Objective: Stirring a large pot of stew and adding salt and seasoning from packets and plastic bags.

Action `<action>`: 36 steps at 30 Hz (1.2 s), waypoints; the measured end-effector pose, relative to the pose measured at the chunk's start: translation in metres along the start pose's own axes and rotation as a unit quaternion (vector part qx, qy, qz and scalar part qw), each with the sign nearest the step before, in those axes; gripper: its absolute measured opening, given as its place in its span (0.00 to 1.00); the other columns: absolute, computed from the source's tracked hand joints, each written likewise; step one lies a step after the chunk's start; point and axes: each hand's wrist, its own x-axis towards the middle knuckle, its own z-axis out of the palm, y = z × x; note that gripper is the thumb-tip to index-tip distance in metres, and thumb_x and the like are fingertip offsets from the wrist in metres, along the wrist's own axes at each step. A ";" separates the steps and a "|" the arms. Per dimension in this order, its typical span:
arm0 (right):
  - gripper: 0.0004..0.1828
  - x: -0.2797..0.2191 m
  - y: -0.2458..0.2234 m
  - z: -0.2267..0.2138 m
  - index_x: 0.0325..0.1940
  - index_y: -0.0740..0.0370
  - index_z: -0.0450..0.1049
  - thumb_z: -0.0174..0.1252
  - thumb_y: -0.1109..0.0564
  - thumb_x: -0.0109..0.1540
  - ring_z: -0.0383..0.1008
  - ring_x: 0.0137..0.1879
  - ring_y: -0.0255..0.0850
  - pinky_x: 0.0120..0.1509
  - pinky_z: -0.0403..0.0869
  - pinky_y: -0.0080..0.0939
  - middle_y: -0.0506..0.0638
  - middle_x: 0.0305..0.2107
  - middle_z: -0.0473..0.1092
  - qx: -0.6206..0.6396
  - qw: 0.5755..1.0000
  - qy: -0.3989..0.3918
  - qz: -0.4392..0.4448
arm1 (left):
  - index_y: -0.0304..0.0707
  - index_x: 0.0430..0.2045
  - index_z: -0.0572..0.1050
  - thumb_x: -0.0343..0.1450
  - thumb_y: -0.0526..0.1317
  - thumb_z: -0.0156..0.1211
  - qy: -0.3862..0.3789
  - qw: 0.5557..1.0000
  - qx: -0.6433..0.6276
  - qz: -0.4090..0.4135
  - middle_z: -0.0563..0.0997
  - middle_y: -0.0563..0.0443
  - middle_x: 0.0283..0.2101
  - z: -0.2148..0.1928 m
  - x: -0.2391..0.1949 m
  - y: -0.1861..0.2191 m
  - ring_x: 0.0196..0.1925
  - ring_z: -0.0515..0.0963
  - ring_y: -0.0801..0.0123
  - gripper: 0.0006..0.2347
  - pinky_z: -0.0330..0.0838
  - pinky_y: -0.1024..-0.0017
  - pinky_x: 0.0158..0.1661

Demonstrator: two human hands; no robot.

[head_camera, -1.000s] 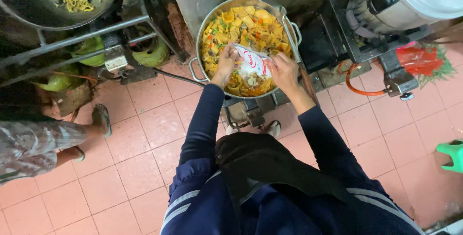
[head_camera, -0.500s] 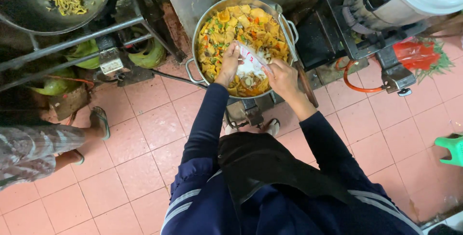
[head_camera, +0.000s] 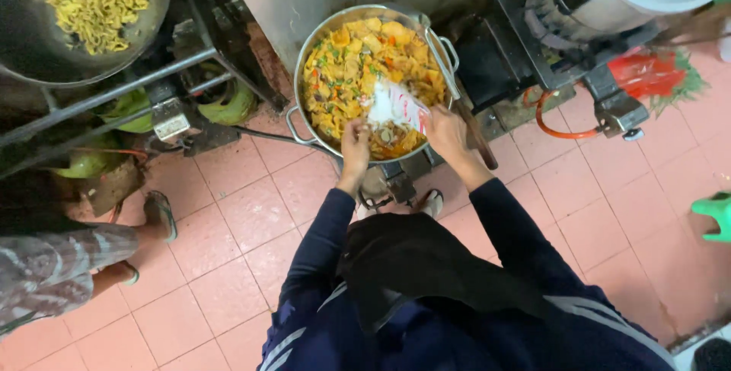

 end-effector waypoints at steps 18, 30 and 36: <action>0.11 -0.110 0.015 -0.014 0.44 0.64 0.69 0.53 0.52 0.69 0.73 0.40 0.65 0.40 0.72 0.59 0.65 0.37 0.71 0.004 0.996 -0.001 0.092 | 0.36 0.48 0.73 0.75 0.36 0.55 -0.305 0.910 0.089 -0.266 0.83 0.51 0.39 0.022 -0.157 -0.011 0.34 0.79 0.73 0.09 0.73 0.73 0.34; 0.20 -0.247 0.096 -0.152 0.45 0.67 0.77 0.54 0.46 0.71 0.70 0.27 0.31 0.31 0.71 0.36 0.46 0.25 0.73 0.323 0.761 0.158 0.540 | 0.34 0.54 0.72 0.72 0.38 0.58 -0.813 0.536 0.160 -0.161 0.81 0.44 0.52 0.052 -0.229 -0.119 0.55 0.79 0.57 0.16 0.71 0.66 0.57; 0.16 -0.393 0.145 -0.250 0.49 0.64 0.74 0.53 0.49 0.69 0.68 0.27 0.30 0.31 0.71 0.35 0.45 0.26 0.72 0.289 0.705 0.321 0.563 | 0.44 0.48 0.74 0.73 0.45 0.54 -0.714 0.283 0.632 0.106 0.77 0.44 0.54 0.165 -0.293 -0.101 0.58 0.74 0.48 0.12 0.61 0.40 0.60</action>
